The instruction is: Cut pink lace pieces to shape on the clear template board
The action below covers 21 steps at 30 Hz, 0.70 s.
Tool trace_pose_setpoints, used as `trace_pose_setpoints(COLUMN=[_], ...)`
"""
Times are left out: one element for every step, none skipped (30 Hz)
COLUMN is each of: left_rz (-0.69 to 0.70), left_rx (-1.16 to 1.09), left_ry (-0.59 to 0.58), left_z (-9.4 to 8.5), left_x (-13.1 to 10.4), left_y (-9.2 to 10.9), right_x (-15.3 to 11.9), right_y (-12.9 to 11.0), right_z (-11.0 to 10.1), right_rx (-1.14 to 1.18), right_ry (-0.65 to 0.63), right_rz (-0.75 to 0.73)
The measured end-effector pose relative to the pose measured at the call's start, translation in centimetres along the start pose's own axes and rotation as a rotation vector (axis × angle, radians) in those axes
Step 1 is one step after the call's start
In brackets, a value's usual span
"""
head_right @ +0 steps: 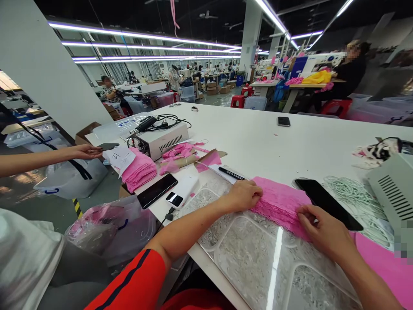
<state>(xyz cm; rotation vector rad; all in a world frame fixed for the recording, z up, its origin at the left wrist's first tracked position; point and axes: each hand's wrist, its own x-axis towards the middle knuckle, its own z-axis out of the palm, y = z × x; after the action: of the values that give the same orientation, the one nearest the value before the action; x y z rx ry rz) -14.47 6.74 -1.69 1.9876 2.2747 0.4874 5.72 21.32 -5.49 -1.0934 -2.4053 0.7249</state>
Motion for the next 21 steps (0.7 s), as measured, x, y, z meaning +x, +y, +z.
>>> trace_pose_setpoints(left_rz=[-0.006,-0.014,-0.022,-0.032,-0.039,-0.046,-0.049,-0.048,-0.042,-0.032,-0.017,0.001,0.023,0.043,0.074,0.116,0.166,0.214,0.259,0.298,0.329], left_rx=[0.003,0.007,0.012,0.018,0.024,0.028,0.031,0.032,0.031,0.029,0.023,0.018,0.012,0.007,0.001,-0.006,-0.014,-0.019,-0.019,-0.017,-0.01], left_ry=[-0.001,-0.002,-0.003,-0.004,-0.005,-0.006,-0.005,-0.003,0.001,0.011,0.02,0.037,0.058,0.086,0.109,0.127,0.133,0.134,0.129,0.118,0.105], left_z=[-0.1,-0.2,-0.3,-0.5,-0.6,-0.8,-1.0,-1.2,-1.4,-1.6,-1.8,-1.9,-1.9,-1.9,-1.8,-1.6,-1.4,-1.1,-0.7,-0.3,0.2], left_x=[-0.1,-0.2,-0.2,-0.2,-0.2,-0.2,-0.3,-0.4,-0.4,-0.5,-0.5,-0.4,-0.1,0.2,0.6,1.0,1.2,1.4,1.5,1.6,1.6], left_y=[0.1,0.2,0.3,0.4,0.4,0.5,0.5,0.7,0.8,0.9,1.0,1.0,1.0,1.0,1.0,1.2,1.6,2.0,2.5,3.0,3.4], right_x=[0.1,0.2,0.3,0.4,0.5,0.4,0.3,0.0,-0.3,-0.6,-0.8,-0.9,-0.8,-0.6,-0.3,0.0,0.2,0.3,0.3,0.3,0.2], right_y=[0.1,0.2,0.3,0.2,0.1,-0.2,-0.6,-1.2,-1.7,-2.2,-2.7,-2.9,-2.9,-2.8,-2.6,-2.3,-2.1,-1.9,-1.8,-1.8,-1.8], right_z=[0.0,0.0,0.0,0.0,-0.1,-0.3,-0.5,-0.7,-0.9,-1.0,-1.0,-0.9,-0.8,-0.6,-0.5,-0.3,-0.3,-0.2,-0.2,-0.1,-0.1], right_rx=[0.0,0.001,0.005,0.008,0.009,0.012,0.021,0.03,0.061,0.102,0.108,0.1,0.092,0.083,0.076,0.071,0.068,0.069,0.072,0.078,0.085], right_ry=[-0.005,-0.012,-0.021,-0.031,-0.036,-0.03,-0.02,0.006,0.037,0.04,0.049,0.059,0.07,0.073,0.075,0.075,0.077,0.077,0.074,0.07,0.065], right_rz=[0.015,0.028,0.038,0.043,0.043,0.037,0.016,-0.009,-0.065,-0.139,-0.157,-0.155,-0.15,-0.149,-0.149,-0.153,-0.157,-0.164,-0.171,-0.178,-0.184])
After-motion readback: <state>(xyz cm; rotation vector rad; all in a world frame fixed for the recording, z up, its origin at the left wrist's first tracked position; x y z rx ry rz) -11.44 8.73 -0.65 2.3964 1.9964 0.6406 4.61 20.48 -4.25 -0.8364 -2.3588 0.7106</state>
